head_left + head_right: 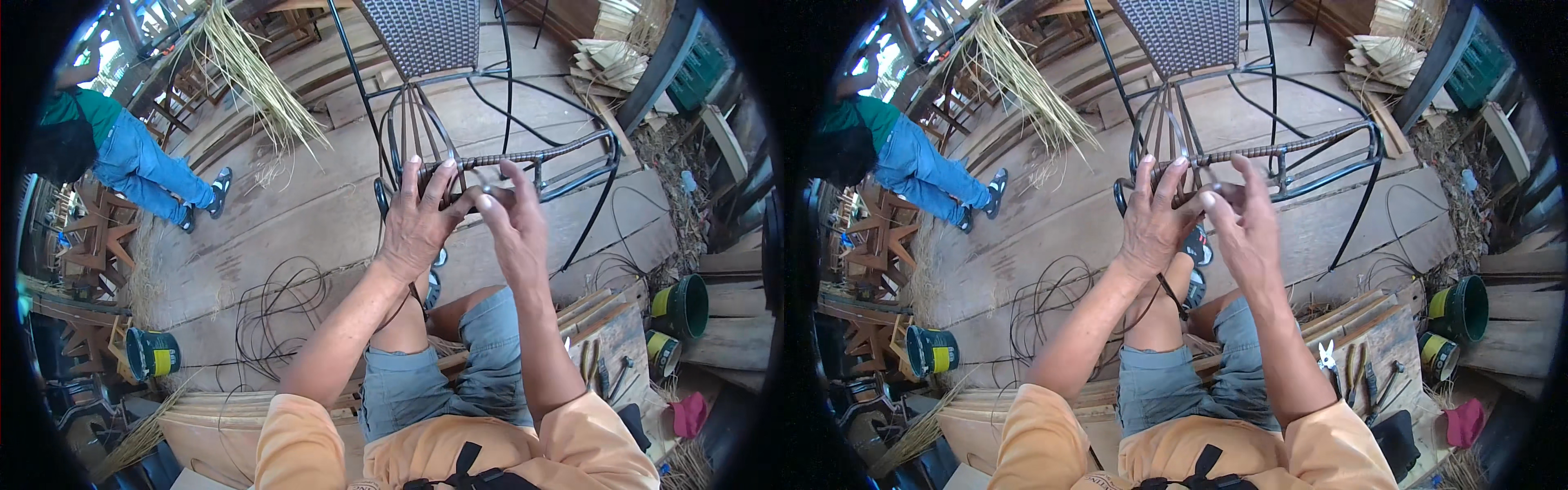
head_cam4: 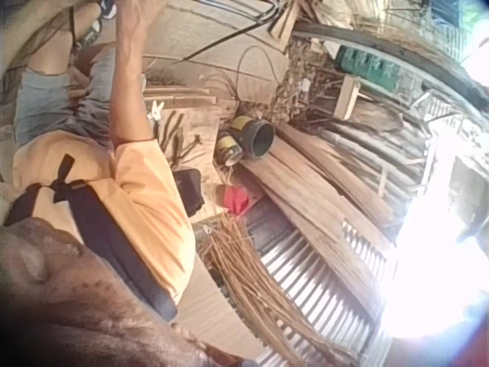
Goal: Weaving synthetic or natural fibers around a metal chair frame to construct the seat and backrest.
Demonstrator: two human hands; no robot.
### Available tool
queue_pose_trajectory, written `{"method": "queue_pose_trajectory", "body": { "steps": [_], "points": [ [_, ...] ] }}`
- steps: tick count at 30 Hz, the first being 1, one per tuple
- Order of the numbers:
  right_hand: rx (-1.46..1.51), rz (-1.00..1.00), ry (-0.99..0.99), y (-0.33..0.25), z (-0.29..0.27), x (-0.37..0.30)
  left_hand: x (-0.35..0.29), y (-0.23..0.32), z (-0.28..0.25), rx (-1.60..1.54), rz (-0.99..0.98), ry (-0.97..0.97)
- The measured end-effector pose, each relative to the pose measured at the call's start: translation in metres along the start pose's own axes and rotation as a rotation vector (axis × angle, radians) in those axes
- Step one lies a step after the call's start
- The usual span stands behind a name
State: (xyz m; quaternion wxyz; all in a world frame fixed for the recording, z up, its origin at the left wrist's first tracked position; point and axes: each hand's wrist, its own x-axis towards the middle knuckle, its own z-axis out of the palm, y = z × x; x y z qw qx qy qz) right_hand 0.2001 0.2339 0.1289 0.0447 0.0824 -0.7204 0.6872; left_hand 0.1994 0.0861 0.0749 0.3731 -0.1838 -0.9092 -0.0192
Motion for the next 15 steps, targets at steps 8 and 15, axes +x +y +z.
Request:
{"method": "queue_pose_trajectory", "body": {
  "steps": [8, 15],
  "points": [
    [0.816, -0.175, 0.002, -0.100, -0.085, -0.073, -0.002, 0.017, -0.024, -0.033, -0.146, 0.003],
    [0.836, 0.517, -0.082, -0.018, -0.119, -0.130, -0.027, 0.084, -0.018, -1.735, -1.312, -0.031]
  ]
}}
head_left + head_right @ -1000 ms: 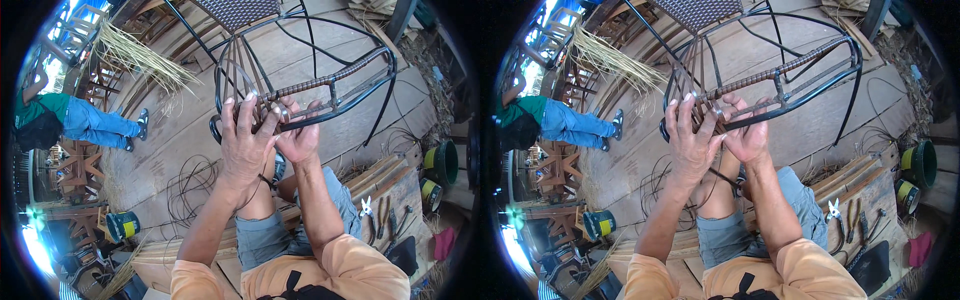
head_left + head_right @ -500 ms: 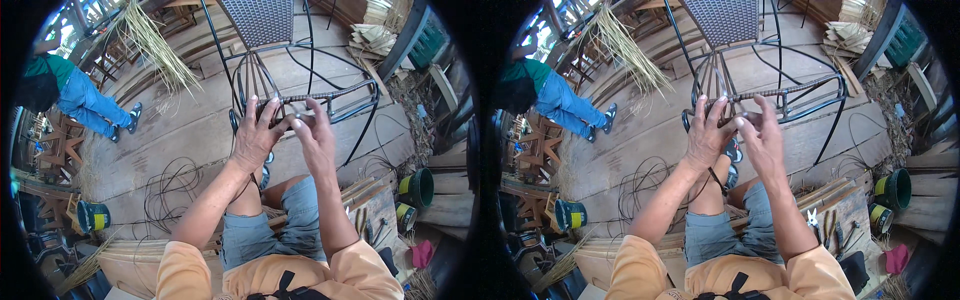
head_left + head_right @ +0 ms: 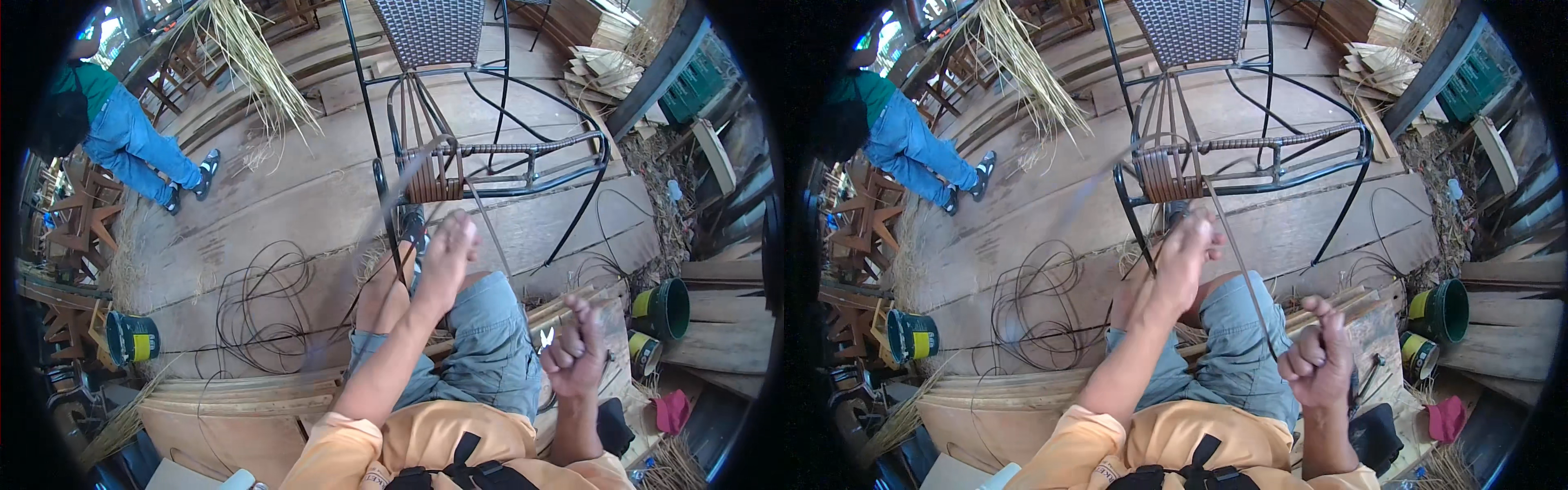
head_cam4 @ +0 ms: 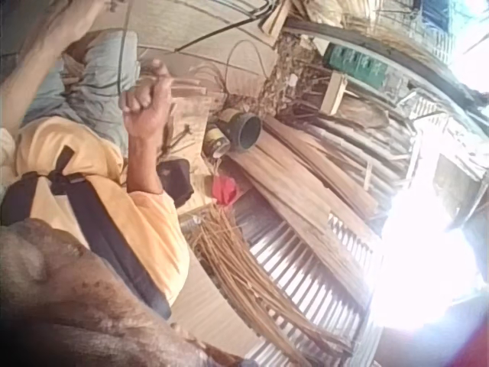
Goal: Weaving synthetic or natural fibers around a metal chair frame to construct the seat and backrest.
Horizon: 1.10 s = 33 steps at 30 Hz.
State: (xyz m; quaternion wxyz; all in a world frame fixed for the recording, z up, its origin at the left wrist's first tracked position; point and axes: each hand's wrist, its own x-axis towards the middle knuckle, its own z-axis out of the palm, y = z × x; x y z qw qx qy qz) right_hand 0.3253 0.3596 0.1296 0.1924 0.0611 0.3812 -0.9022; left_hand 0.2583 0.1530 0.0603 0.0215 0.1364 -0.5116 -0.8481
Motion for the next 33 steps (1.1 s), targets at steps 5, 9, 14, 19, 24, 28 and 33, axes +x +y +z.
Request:
{"method": "queue_pose_trajectory", "body": {
  "steps": [5, 9, 14, 19, 24, 28, 33],
  "points": [
    [-0.234, -0.001, 0.185, 0.034, -0.046, 0.031, 0.041, 0.001, -0.012, -0.581, -0.072, -0.086],
    [-0.543, 0.026, 0.235, 0.060, -0.069, 0.070, 0.054, -0.002, -0.025, -0.618, -0.117, -0.135],
    [-0.569, -0.279, 0.672, 0.033, -0.085, 0.101, 0.053, 0.004, -0.018, -0.600, -0.122, -0.151],
    [-1.053, -1.345, 0.549, -0.089, 0.019, 0.085, 0.055, -0.001, -0.026, -0.550, -0.080, -0.178],
    [-1.937, -1.535, 0.138, -0.095, 0.134, 0.057, 0.056, 0.003, -0.007, -0.660, -0.163, -0.190],
    [-2.121, -1.444, -0.302, -0.024, 0.141, 0.113, 0.057, -0.008, -0.032, -0.676, -0.160, -0.155],
    [-2.352, -1.262, 0.279, -0.088, 0.115, 0.137, 0.050, 0.004, -0.031, -0.653, -0.171, -0.198]
  ]
}}
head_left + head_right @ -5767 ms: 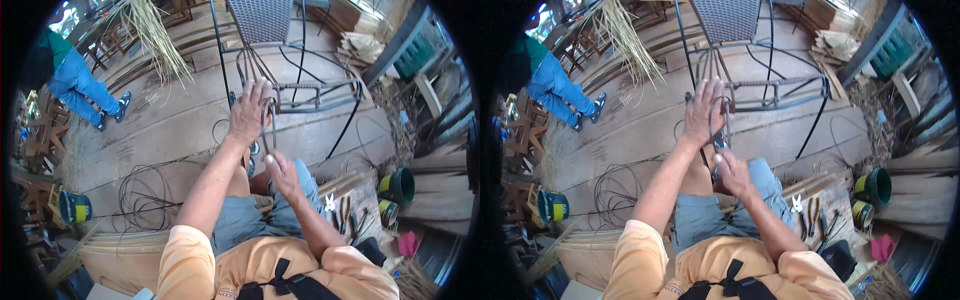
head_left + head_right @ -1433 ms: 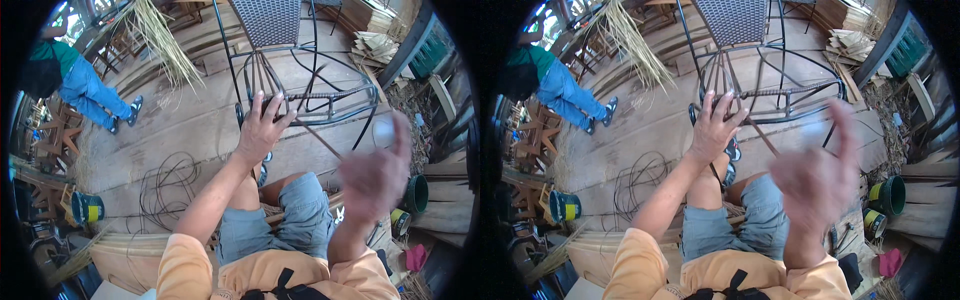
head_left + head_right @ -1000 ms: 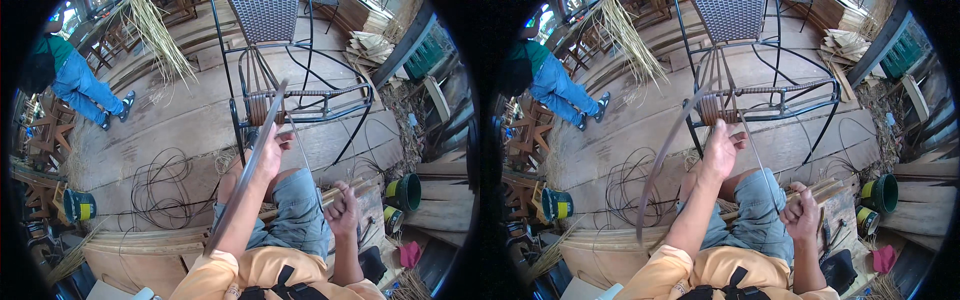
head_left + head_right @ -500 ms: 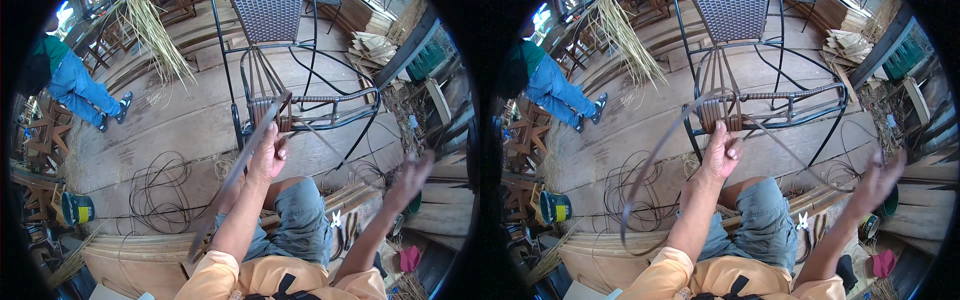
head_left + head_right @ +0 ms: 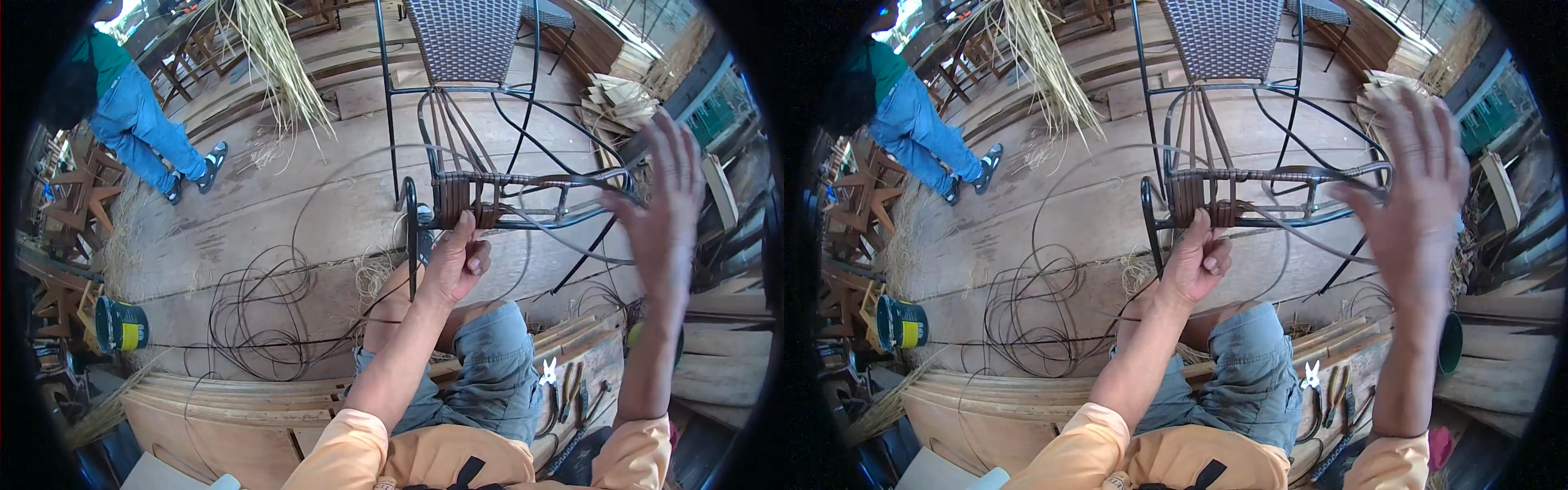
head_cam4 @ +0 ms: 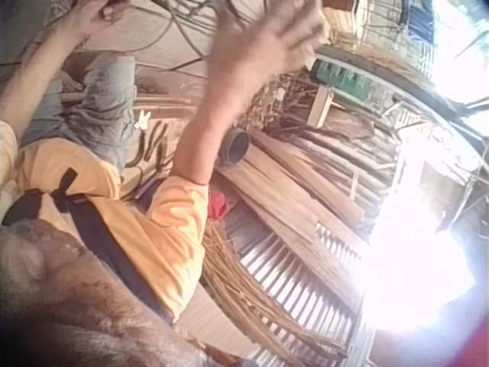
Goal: Weaving synthetic or natural fibers around a metal chair frame to construct the seat and backrest.
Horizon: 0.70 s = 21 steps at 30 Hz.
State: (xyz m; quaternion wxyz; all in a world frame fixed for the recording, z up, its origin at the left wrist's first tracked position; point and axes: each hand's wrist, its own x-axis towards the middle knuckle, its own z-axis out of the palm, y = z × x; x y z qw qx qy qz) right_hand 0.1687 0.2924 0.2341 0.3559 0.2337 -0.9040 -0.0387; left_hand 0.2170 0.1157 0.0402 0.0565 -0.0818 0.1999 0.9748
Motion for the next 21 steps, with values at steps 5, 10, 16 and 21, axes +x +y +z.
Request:
{"method": "queue_pose_trajectory", "body": {
  "steps": [5, 10, 16, 21],
  "points": [
    [0.377, -0.408, 0.156, 0.003, -0.088, -0.011, 0.012, -0.013, 0.010, -0.077, -0.031, -0.062],
    [0.821, -0.540, -0.176, -0.084, 0.008, -0.056, 0.010, -0.010, -0.005, -0.041, -0.126, -0.029],
    [0.453, 0.155, -0.604, -0.058, 0.063, -0.046, 0.003, -0.007, 0.000, -0.055, 0.018, 0.004],
    [0.980, 0.533, -0.463, -0.054, 0.088, -0.063, 0.004, -0.002, 0.003, -0.115, -0.027, -0.017]
  ]
}}
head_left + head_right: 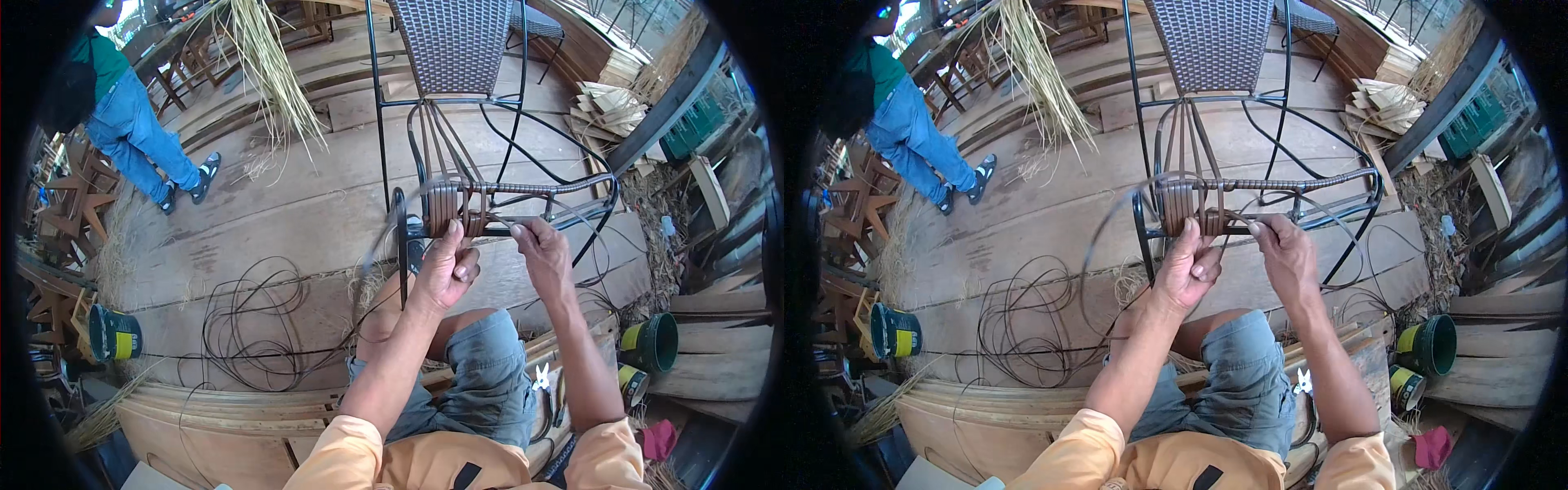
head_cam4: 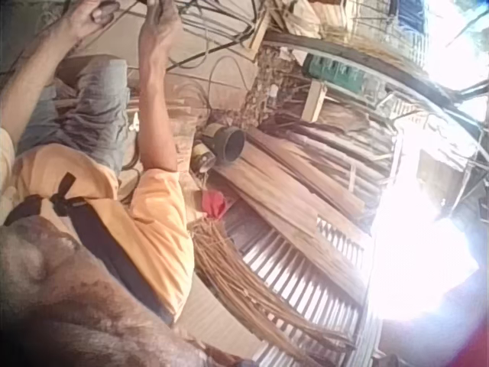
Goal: Weaving synthetic or natural fibers around a metal chair frame to construct the seat and backrest.
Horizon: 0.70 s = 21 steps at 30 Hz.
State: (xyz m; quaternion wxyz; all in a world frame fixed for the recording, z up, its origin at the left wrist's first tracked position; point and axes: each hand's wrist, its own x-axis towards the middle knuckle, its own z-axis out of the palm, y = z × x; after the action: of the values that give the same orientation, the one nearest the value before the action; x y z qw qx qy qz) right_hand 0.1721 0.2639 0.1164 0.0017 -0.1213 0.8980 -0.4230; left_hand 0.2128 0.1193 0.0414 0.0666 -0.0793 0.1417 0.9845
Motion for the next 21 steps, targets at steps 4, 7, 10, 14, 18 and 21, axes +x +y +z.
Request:
{"method": "queue_pose_trajectory", "body": {
  "steps": [4, 7, 10, 14, 18, 21],
  "points": [
    [-0.102, -0.327, 0.264, 0.014, 0.028, -0.010, 0.001, 0.001, 0.000, 0.021, -0.020, -0.024],
    [-0.182, -0.359, 0.327, 0.022, 0.041, -0.012, 0.004, -0.003, -0.008, 0.075, -0.006, -0.064],
    [-0.207, -0.373, 0.271, 0.021, 0.049, -0.014, 0.003, -0.001, 0.003, 0.133, 0.037, 0.005],
    [-0.052, -0.428, 0.251, 0.036, 0.068, -0.031, 0.003, 0.004, 0.002, 0.158, -0.007, -0.039],
    [0.689, 0.108, -0.036, 0.042, 0.076, -0.029, 0.009, 0.007, -0.005, 0.131, -0.053, -0.123],
    [1.395, 0.466, -0.327, 0.057, 0.081, -0.035, 0.012, 0.010, -0.009, 0.174, -0.023, -0.145]
  ]
}}
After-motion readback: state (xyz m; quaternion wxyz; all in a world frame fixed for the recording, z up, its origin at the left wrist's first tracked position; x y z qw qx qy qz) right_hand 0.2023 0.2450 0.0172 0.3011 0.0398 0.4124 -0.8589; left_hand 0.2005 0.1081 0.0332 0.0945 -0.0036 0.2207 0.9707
